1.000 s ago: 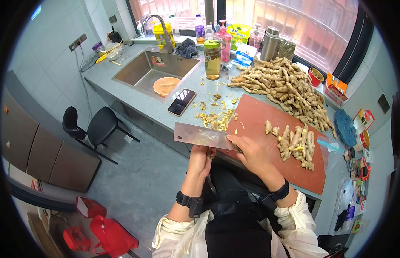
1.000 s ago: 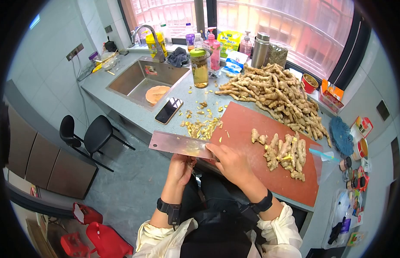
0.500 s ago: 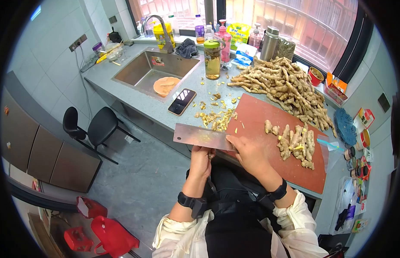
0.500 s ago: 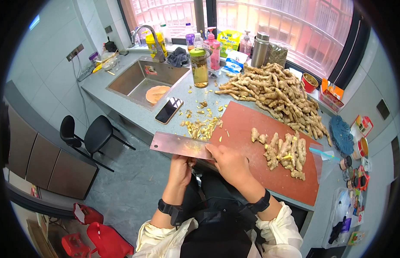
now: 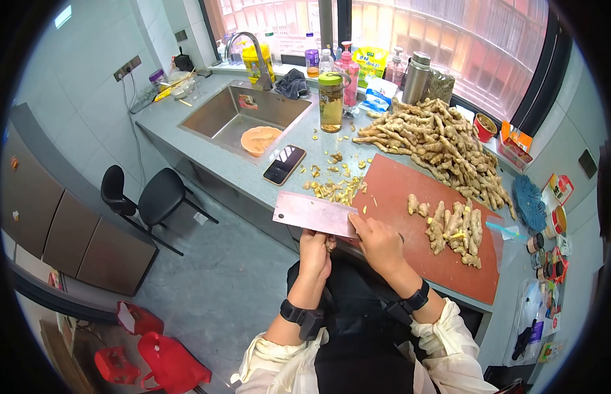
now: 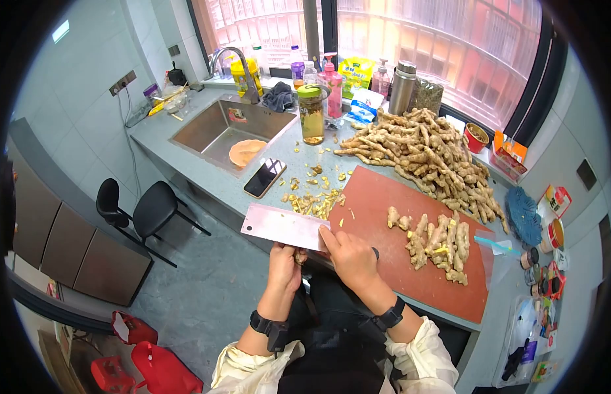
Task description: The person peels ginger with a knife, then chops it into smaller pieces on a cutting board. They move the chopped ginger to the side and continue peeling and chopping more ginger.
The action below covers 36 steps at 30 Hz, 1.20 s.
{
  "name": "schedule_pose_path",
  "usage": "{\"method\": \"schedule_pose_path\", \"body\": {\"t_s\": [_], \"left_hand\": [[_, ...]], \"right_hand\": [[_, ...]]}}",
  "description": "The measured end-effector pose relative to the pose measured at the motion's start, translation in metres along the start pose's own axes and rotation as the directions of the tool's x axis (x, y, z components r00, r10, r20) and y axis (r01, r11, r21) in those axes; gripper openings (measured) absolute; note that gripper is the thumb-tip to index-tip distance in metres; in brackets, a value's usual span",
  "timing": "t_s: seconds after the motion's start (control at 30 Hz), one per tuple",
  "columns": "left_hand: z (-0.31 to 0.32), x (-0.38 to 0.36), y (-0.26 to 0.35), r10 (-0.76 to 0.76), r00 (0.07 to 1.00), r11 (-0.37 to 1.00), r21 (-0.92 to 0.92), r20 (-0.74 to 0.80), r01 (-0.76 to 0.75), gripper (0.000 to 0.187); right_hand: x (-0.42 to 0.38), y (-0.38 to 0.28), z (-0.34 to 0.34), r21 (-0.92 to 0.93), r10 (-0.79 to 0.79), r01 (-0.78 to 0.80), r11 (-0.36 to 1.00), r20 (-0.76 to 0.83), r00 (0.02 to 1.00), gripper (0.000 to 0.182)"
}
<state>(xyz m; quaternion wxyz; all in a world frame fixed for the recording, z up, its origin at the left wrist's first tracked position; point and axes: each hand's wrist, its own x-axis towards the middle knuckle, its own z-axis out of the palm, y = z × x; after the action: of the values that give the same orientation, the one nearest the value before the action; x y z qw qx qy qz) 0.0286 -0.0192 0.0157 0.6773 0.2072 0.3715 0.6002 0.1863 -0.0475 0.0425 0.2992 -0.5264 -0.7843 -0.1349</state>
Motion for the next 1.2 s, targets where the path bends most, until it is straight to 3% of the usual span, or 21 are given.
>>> {"method": "schedule_pose_path", "body": {"t_s": [0.03,0.1,0.17,0.23,0.33,0.43,0.6,0.87,0.97,1.1,1.2], "left_hand": [[-0.002,0.001,-0.002,0.002,1.000,1.000,-0.001,0.003,-0.002,0.017],[-0.008,0.004,-0.002,-0.083,0.993,0.979,-0.177,0.084,0.097,0.013],[-0.012,0.005,0.001,-0.096,0.989,0.973,-0.199,0.113,0.117,0.013],[-0.014,0.006,0.006,-0.180,0.968,0.923,-0.309,0.177,0.228,0.021],[-0.014,0.006,0.004,-0.201,0.968,0.896,-0.372,0.151,0.244,0.026],[0.003,-0.007,0.014,-0.206,0.974,0.929,-0.293,0.093,0.225,0.026],[-0.016,0.000,-0.001,-0.185,0.952,0.929,-0.271,0.245,0.251,0.025],[-0.010,-0.006,0.006,-0.190,0.967,0.924,-0.301,0.169,0.234,0.021],[-0.018,-0.003,0.004,-0.190,0.959,0.897,-0.360,0.210,0.256,0.024],[-0.018,-0.013,0.024,-0.217,0.907,0.846,-0.394,0.361,0.359,0.028],[-0.023,-0.011,0.027,-0.222,0.919,0.886,-0.326,0.327,0.330,0.034]], "right_hand": [[-0.001,-0.002,-0.002,0.068,0.063,-0.065,0.996,0.035,0.997,0.048],[-0.001,-0.001,-0.002,0.132,0.122,-0.130,0.983,0.072,0.990,0.052],[-0.002,0.002,0.000,0.392,0.186,-0.198,0.898,0.069,0.980,0.058],[0.001,0.000,-0.012,0.387,0.178,-0.194,0.901,0.077,0.981,0.057],[-0.002,0.002,-0.020,0.344,0.133,-0.154,0.926,0.083,0.988,0.054],[-0.003,0.000,-0.024,0.266,0.072,-0.090,0.960,0.076,0.995,0.051],[-0.006,0.002,-0.023,0.205,0.047,-0.060,0.977,0.069,0.997,0.050],[-0.004,0.008,-0.014,0.139,-0.012,0.007,0.990,0.041,0.999,0.051],[-0.001,0.009,-0.012,0.129,-0.043,0.038,0.991,0.034,0.998,0.051],[-0.003,0.026,0.006,0.112,-0.001,0.001,0.994,0.003,1.000,0.054],[-0.001,0.025,-0.002,0.131,0.128,-0.130,0.983,0.020,0.992,0.053]]}}
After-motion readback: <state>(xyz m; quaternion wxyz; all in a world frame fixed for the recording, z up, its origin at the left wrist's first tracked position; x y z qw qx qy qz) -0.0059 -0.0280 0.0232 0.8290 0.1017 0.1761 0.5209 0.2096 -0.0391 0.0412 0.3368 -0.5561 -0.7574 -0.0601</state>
